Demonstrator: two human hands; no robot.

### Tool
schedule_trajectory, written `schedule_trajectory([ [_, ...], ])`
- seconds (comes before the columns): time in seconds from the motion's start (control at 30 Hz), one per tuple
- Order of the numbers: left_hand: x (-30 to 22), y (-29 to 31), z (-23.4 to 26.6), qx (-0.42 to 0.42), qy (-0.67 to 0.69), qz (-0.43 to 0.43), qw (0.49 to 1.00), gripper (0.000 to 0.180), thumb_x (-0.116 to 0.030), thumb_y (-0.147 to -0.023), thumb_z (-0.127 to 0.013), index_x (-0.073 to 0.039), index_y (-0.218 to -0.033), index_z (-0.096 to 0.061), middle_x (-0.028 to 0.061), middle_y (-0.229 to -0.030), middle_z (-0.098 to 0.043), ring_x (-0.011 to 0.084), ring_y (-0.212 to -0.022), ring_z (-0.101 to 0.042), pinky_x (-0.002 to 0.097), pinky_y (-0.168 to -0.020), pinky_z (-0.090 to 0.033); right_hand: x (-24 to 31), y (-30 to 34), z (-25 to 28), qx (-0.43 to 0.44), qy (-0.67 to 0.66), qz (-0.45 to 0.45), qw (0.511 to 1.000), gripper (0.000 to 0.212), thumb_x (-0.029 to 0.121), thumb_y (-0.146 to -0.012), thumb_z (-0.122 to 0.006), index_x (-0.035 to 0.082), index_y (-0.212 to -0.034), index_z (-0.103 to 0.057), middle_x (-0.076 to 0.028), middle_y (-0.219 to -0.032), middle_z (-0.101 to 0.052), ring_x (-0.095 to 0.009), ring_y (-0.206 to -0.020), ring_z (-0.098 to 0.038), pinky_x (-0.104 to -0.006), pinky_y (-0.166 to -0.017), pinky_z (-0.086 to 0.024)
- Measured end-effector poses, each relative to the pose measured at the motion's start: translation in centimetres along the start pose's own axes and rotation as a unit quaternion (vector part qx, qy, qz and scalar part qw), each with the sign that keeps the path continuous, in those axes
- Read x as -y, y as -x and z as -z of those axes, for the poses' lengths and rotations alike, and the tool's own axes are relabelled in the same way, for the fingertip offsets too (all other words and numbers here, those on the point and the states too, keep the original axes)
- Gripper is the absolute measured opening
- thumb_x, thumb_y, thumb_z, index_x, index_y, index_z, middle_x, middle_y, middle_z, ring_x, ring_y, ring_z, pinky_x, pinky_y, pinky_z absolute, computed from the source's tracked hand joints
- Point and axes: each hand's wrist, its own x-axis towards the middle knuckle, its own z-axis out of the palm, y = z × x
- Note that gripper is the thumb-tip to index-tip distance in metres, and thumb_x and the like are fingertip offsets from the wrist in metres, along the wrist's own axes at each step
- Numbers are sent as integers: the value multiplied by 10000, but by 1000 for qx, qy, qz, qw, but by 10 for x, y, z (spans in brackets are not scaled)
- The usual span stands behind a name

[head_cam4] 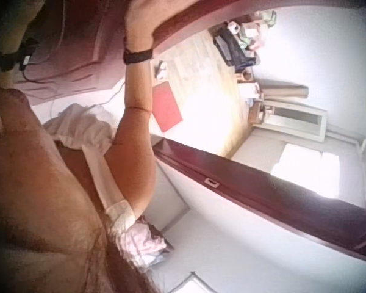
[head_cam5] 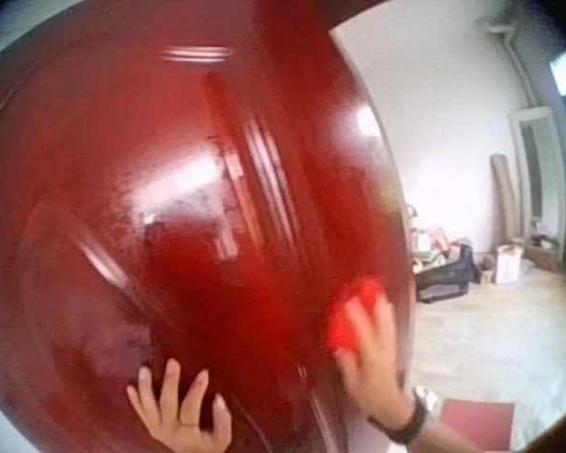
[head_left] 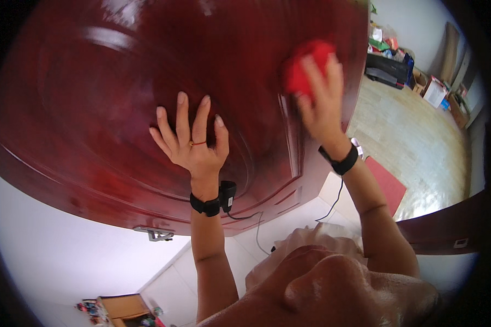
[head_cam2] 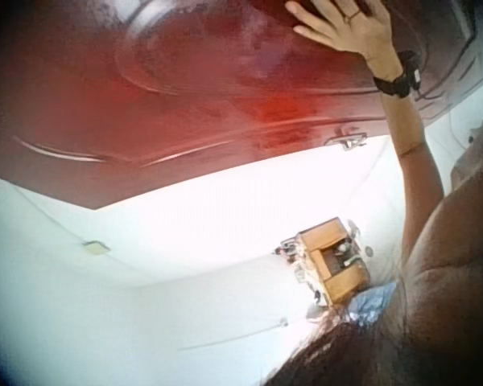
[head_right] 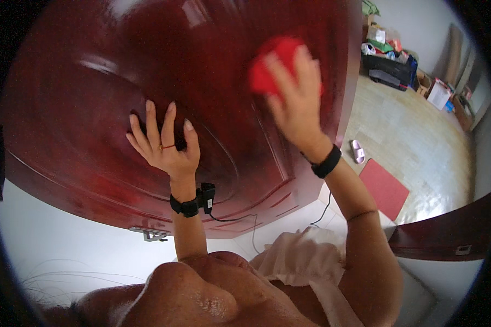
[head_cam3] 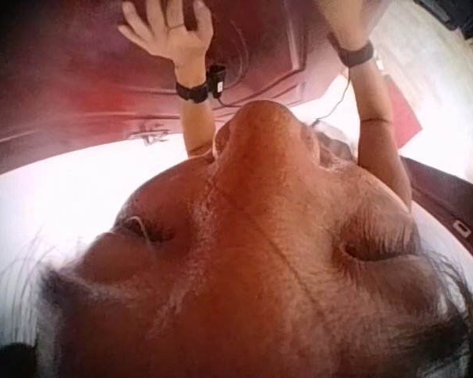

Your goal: The person wipes the surface of a wooden door using a cloth, moving it across different sections of the wood by hand.

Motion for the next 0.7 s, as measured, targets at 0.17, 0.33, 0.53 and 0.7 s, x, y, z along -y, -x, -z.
schedule_trajectory([
  [0.17, -3, -1, 0, -8, 3, -25, 1000, 346, -323, -914, -603, -182, -1202, -734, 98, -1446, -560, 404, -1410, -392, 597, -1170, -198, 25, 37, 3, 197, -36, 189, 961, 677, 114, -706, -754, 344, -1329, -621, -48, -1505, -462, -268, -1453, -359, -558, -1203, -202],
  [0.33, -7, -4, 4, 7, -10, -39, 999, 345, -293, -915, -616, -148, -1209, -724, 115, -1462, -541, 404, -1421, -372, 607, -1161, -203, -19, 0, 20, 173, 19, 284, 943, 615, 160, -778, -699, 384, -1341, -594, -11, -1507, -479, -245, -1463, -350, -549, -1207, -206],
  [0.53, -13, -5, 6, 11, -7, -31, 999, 344, -294, -913, -621, -148, -1207, -724, 121, -1470, -530, 403, -1423, -363, 622, -1157, -191, -90, -94, 75, 34, 96, 144, 984, 691, 30, -778, -695, 144, -1438, -523, -226, -1548, -356, -426, -1427, -332, -534, -1185, -232],
  [0.7, -32, -16, 8, 1, 18, -2, 1000, 361, -278, -894, -658, -153, -1231, -699, 140, -1478, -483, 418, -1396, -360, 628, -1149, -202, -86, -70, 72, 56, 34, 148, 987, 705, -30, -742, -675, 152, -1412, -552, -235, -1493, -415, -429, -1411, -352, -523, -1179, -257],
])
